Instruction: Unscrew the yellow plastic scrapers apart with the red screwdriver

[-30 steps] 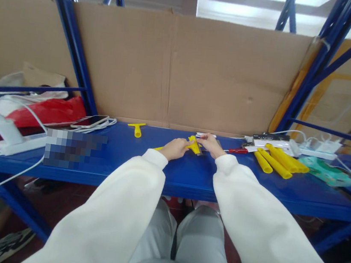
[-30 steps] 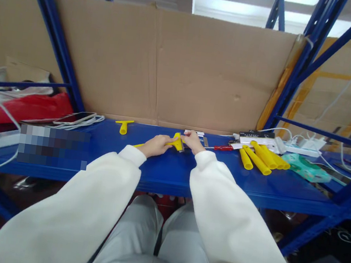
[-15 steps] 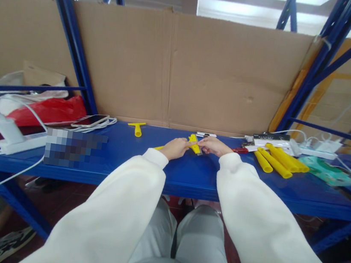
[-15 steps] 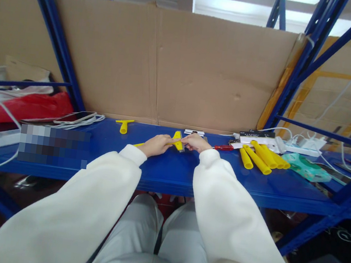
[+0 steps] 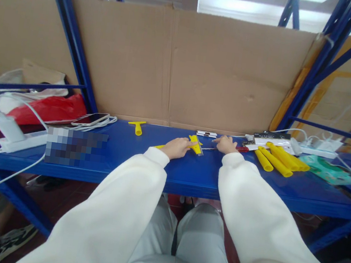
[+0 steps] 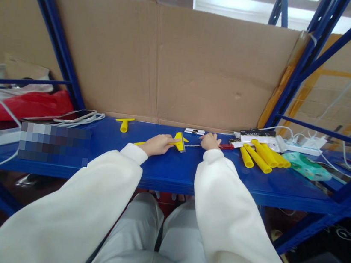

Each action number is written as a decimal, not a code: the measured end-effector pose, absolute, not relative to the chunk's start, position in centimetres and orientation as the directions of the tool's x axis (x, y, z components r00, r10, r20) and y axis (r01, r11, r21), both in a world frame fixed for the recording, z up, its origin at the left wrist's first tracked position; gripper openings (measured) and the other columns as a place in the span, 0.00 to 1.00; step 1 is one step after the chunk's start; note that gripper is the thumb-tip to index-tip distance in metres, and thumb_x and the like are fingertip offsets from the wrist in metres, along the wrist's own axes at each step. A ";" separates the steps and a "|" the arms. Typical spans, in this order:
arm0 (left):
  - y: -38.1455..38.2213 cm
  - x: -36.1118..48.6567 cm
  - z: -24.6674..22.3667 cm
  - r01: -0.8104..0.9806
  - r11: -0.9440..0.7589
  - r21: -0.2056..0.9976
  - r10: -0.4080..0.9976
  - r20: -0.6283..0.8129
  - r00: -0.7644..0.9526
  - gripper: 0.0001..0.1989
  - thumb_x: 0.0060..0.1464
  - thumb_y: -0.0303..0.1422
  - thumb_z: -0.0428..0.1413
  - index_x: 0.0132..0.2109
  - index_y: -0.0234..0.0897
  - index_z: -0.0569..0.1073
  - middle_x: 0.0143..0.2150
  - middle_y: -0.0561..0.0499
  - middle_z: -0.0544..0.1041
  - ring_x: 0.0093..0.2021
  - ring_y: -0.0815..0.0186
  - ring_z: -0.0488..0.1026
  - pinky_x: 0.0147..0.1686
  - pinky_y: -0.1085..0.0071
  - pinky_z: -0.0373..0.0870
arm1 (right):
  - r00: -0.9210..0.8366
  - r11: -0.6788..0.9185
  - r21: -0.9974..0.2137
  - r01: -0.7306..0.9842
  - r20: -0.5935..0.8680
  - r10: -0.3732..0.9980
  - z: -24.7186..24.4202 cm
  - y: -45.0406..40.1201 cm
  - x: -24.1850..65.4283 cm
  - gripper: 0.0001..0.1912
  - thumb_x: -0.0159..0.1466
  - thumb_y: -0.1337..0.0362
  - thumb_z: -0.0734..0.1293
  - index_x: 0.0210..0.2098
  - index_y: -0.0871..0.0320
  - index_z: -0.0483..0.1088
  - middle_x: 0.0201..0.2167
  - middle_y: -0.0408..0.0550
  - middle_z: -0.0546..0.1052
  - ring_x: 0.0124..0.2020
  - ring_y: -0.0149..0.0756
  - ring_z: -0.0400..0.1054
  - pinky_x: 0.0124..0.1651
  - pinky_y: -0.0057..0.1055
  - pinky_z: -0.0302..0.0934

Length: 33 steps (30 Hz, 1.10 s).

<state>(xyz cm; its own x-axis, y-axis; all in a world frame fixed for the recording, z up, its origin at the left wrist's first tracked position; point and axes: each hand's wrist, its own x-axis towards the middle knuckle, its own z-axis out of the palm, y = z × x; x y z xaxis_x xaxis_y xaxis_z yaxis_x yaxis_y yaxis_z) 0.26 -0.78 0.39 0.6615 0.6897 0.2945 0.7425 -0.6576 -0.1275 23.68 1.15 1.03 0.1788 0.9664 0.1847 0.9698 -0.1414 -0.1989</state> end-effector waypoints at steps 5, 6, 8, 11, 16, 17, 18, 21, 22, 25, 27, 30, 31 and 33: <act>-1.1 0.4 0.5 0.736 -0.661 -0.143 0.685 0.286 0.670 0.23 0.67 0.29 0.49 0.66 0.42 0.72 0.51 0.42 0.79 0.50 0.58 0.79 0.50 0.67 0.73 | 0.149 -0.126 -0.156 0.980 0.146 0.978 0.6 1.7 23.6 0.28 0.68 0.68 0.56 0.63 0.42 0.72 0.68 0.53 0.64 0.69 0.57 0.51 0.65 0.63 0.50; -1.1 0.5 0.5 0.735 -0.663 -0.141 0.684 0.285 0.671 0.23 0.67 0.29 0.50 0.65 0.42 0.72 0.51 0.42 0.79 0.50 0.58 0.79 0.50 0.67 0.73 | 0.146 -0.124 -0.155 0.980 0.140 0.979 0.5 1.8 23.6 0.28 0.68 0.68 0.56 0.63 0.43 0.71 0.68 0.53 0.64 0.69 0.57 0.50 0.65 0.64 0.49; -1.3 0.6 0.6 0.734 -0.665 -0.138 0.685 0.279 0.673 0.22 0.66 0.29 0.50 0.65 0.42 0.73 0.51 0.41 0.79 0.50 0.57 0.79 0.50 0.66 0.73 | 0.141 -0.121 -0.156 0.980 0.125 0.982 0.3 2.2 23.7 0.28 0.68 0.67 0.56 0.63 0.44 0.71 0.68 0.55 0.64 0.69 0.58 0.50 0.65 0.65 0.47; -1.4 0.7 0.7 0.728 -0.671 -0.139 0.682 0.269 0.680 0.23 0.66 0.28 0.50 0.65 0.42 0.73 0.51 0.41 0.79 0.50 0.57 0.79 0.50 0.66 0.73 | 0.127 -0.106 -0.159 0.982 0.126 0.984 0.1 2.7 23.8 0.27 0.68 0.67 0.57 0.63 0.44 0.72 0.67 0.56 0.64 0.69 0.59 0.51 0.65 0.65 0.47; -1.4 0.8 0.6 0.714 -0.685 -0.149 0.665 0.273 0.695 0.23 0.66 0.28 0.50 0.65 0.42 0.72 0.51 0.42 0.79 0.50 0.58 0.79 0.50 0.67 0.73 | 0.100 -0.081 -0.136 0.987 0.139 0.985 0.1 3.1 23.8 0.26 0.68 0.66 0.58 0.61 0.45 0.73 0.66 0.56 0.65 0.68 0.58 0.51 0.65 0.65 0.48; -1.4 0.8 0.6 0.711 -0.687 -0.152 0.663 0.269 0.698 0.22 0.66 0.28 0.50 0.65 0.42 0.72 0.51 0.42 0.79 0.50 0.58 0.79 0.50 0.67 0.73 | 0.092 -0.074 -0.127 0.989 0.142 0.986 0.1 3.1 23.8 0.25 0.67 0.67 0.59 0.60 0.46 0.74 0.66 0.57 0.65 0.68 0.58 0.52 0.64 0.65 0.48; -1.4 0.8 0.6 0.708 -0.689 -0.155 0.662 0.265 0.701 0.22 0.66 0.28 0.49 0.64 0.41 0.73 0.52 0.41 0.79 0.50 0.58 0.79 0.50 0.67 0.73 | 0.082 -0.064 -0.118 0.991 0.151 0.985 0.2 3.1 23.7 0.24 0.67 0.67 0.59 0.58 0.48 0.76 0.65 0.57 0.66 0.67 0.58 0.53 0.64 0.65 0.48; -1.4 0.8 0.5 0.701 -0.694 -0.163 0.655 0.262 0.709 0.22 0.67 0.29 0.49 0.64 0.41 0.73 0.52 0.41 0.78 0.51 0.58 0.79 0.50 0.67 0.73 | 0.060 -0.038 -0.109 0.993 0.210 0.976 0.5 2.8 23.2 0.21 0.67 0.67 0.60 0.51 0.53 0.80 0.61 0.60 0.70 0.65 0.58 0.55 0.63 0.64 0.51; -1.4 0.8 0.5 0.699 -0.695 -0.166 0.653 0.262 0.711 0.22 0.67 0.29 0.49 0.64 0.41 0.73 0.52 0.41 0.79 0.51 0.58 0.79 0.50 0.67 0.73 | 0.063 -0.037 -0.120 0.992 0.227 0.972 0.6 2.8 23.0 0.19 0.66 0.67 0.60 0.50 0.54 0.80 0.59 0.61 0.71 0.65 0.58 0.56 0.63 0.63 0.51; -1.5 0.8 0.6 0.698 -0.695 -0.172 0.651 0.261 0.713 0.22 0.66 0.29 0.49 0.65 0.42 0.72 0.52 0.41 0.79 0.51 0.58 0.79 0.50 0.66 0.73 | 0.123 -0.077 -0.206 0.976 0.222 0.967 0.9 2.8 22.6 0.17 0.64 0.69 0.62 0.46 0.58 0.81 0.56 0.62 0.74 0.65 0.58 0.57 0.63 0.60 0.54; -1.6 0.8 0.7 0.697 -0.696 -0.170 0.652 0.258 0.713 0.23 0.66 0.29 0.49 0.65 0.42 0.72 0.52 0.41 0.78 0.51 0.58 0.79 0.50 0.66 0.73 | 0.173 -0.119 -0.278 0.953 0.179 0.969 0.9 2.9 22.5 0.14 0.62 0.69 0.65 0.43 0.59 0.80 0.53 0.62 0.75 0.64 0.59 0.59 0.63 0.59 0.55; -1.8 0.8 0.8 0.693 -0.701 -0.167 0.648 0.256 0.717 0.23 0.66 0.28 0.49 0.65 0.42 0.72 0.51 0.41 0.78 0.50 0.57 0.79 0.50 0.65 0.73 | 0.209 -0.146 -0.365 0.920 0.139 0.968 0.9 3.2 22.6 0.09 0.58 0.69 0.69 0.38 0.59 0.80 0.49 0.62 0.77 0.63 0.60 0.61 0.62 0.58 0.57; -1.8 0.8 0.8 0.691 -0.703 -0.168 0.646 0.256 0.719 0.23 0.66 0.28 0.49 0.65 0.42 0.72 0.51 0.41 0.78 0.50 0.57 0.79 0.50 0.65 0.74 | 0.217 -0.146 -0.388 0.910 0.146 0.965 0.9 3.3 22.6 0.08 0.56 0.70 0.70 0.36 0.59 0.80 0.48 0.61 0.78 0.63 0.60 0.62 0.62 0.57 0.57; -1.8 0.8 0.8 0.687 -0.706 -0.172 0.642 0.254 0.723 0.23 0.66 0.27 0.49 0.65 0.41 0.72 0.50 0.40 0.78 0.50 0.56 0.79 0.50 0.65 0.74 | 0.220 -0.112 -0.444 0.889 0.201 0.955 0.8 3.5 22.7 0.04 0.53 0.71 0.71 0.29 0.59 0.79 0.45 0.60 0.79 0.61 0.59 0.64 0.63 0.56 0.57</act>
